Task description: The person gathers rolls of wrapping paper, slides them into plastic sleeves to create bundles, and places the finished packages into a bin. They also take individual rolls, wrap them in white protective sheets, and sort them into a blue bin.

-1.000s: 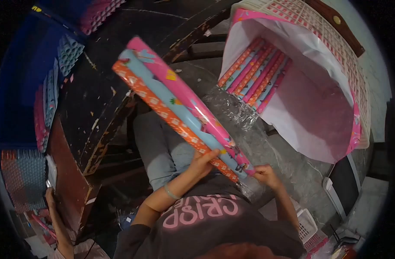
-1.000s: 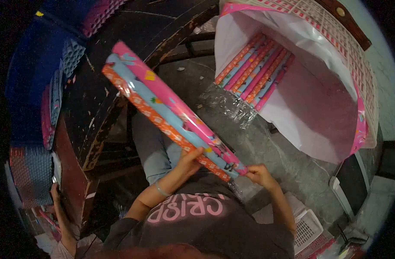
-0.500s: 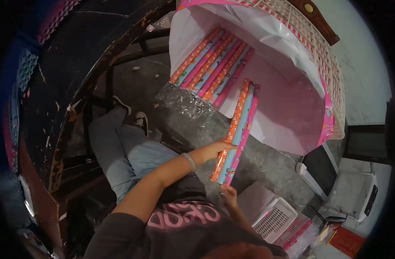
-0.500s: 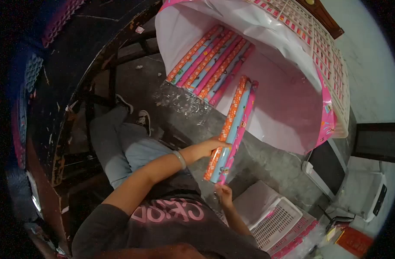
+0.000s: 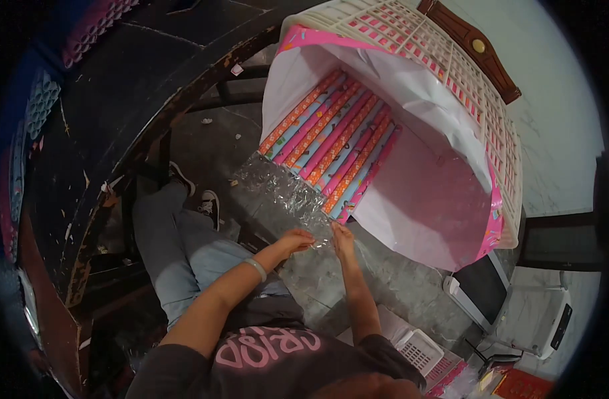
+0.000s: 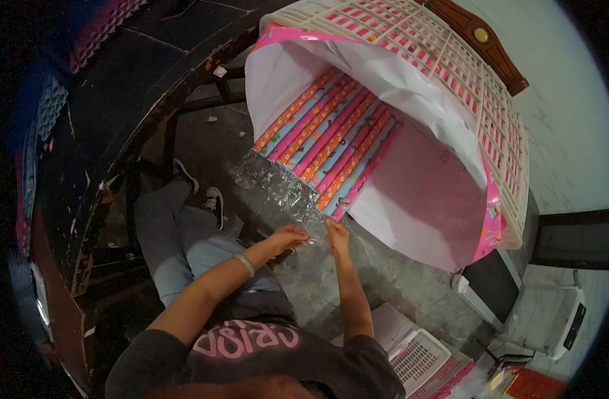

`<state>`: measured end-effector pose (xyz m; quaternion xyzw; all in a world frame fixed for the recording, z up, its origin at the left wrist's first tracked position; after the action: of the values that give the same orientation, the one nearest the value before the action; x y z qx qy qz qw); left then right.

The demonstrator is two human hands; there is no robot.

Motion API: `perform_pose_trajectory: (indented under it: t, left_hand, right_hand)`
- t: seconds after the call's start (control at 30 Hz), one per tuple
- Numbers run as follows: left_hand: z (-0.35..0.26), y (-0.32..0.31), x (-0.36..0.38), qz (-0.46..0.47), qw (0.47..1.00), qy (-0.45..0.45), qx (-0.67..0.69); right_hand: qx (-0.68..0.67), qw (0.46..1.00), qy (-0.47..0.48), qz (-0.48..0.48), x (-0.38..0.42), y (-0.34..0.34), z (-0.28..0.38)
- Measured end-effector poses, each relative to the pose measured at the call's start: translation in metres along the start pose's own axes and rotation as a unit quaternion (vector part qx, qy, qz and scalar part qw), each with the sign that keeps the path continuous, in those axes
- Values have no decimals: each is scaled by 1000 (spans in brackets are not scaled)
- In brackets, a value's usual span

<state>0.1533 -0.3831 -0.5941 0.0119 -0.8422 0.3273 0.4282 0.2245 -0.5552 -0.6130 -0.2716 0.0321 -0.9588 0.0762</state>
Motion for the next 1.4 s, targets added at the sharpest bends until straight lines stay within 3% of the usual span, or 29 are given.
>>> perform_pose_trajectory:
  t: [0.07, 0.13, 0.2, 0.3, 0.33, 0.4, 0.43, 0.47, 0.53, 0.57, 0.67, 0.83, 0.9, 1.03, 1.1, 1.23, 1.27, 1.33, 1.37, 1.4]
  left_hand:
    - [-8, 2, 14, -5, 1000, -1, 13]
    - [-11, 7, 30, 8, 999, -8, 49]
    - [-8, 17, 40, 23, 994, -12, 105]
    - [-6, 29, 54, 59, 986, -10, 159]
    - [-9, 30, 61, 59, 985, -16, 163]
    - [-20, 21, 82, 71, 978, -64, 185]
    - [-24, 20, 87, 134, 964, -90, 209]
    - [-42, 8, 112, 120, 976, -92, 158]
    - [-67, 0, 162, 136, 976, -129, 112]
    - [-72, 3, 178, 150, 972, -152, 99]
    - [-83, 24, 227, 174, 960, -212, 65]
    - [-102, 70, 351, 114, 903, -406, -83]
    - [-121, 72, 437, 52, 888, -426, -162]
    - [-151, 88, 582, -119, 739, -586, -311]
    - [-163, 113, 627, -216, 640, -620, -400]
    - [-199, 180, 680, -395, 619, -567, -373]
    - [-208, 204, 682, -439, 593, -564, -371]
    - [-223, 242, 690, -479, 520, -601, -372]
    - [-224, 251, 691, -478, 517, -604, -372]
    - [-223, 264, 695, -494, 521, -622, -313]
  right_hand:
    - [12, 1000, 17, -13, -25, 8, 14]
    - [7, 997, -41, 64, -43, 13, 18]
    - [12, 996, -47, 70, -44, 16, 13]
    - [48, 998, -41, -13, -44, 25, 9]
    - [58, 998, -1, -34, -44, 20, 12]
    - [5, 998, -22, 67, -56, 28, 0]
    - [34, 996, 8, 78, -63, 34, -5]
    - [16, 998, -34, 52, -63, 37, -8]
    - [-25, 993, -63, 92, -68, 48, -12]
    - [-61, 991, -113, 30, -103, 78, -48]
    - [11, 984, -90, 150, -101, -16, -3]
    - [172, 928, -12, 332, -87, -105, 48]
    - [245, 889, 27, 387, -68, -139, 86]
    - [396, 779, 85, 478, 20, -217, 163]
    - [460, 721, 102, 508, 77, -251, 191]
    - [572, 594, 128, 551, 188, -327, 250]
    - [509, 649, 147, 546, 217, -367, 272]
    - [485, 528, 317, 621, 253, -451, 303]
    - [437, 511, 418, 611, 287, -497, 312]
    - [456, 554, 373, 589, 295, -535, 309]
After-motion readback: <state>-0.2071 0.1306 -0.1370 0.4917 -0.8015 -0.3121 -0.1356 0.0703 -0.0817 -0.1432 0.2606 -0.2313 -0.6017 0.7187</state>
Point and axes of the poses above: each hand's wrist, its own x-axis away from the middle knuckle, its own y-axis out of the back of the hand, z = x × y, the point moved 4 cm from there along -x, towards the middle knuckle, and after that the axes turned 10 degrees about x, right-handed, at the moved point
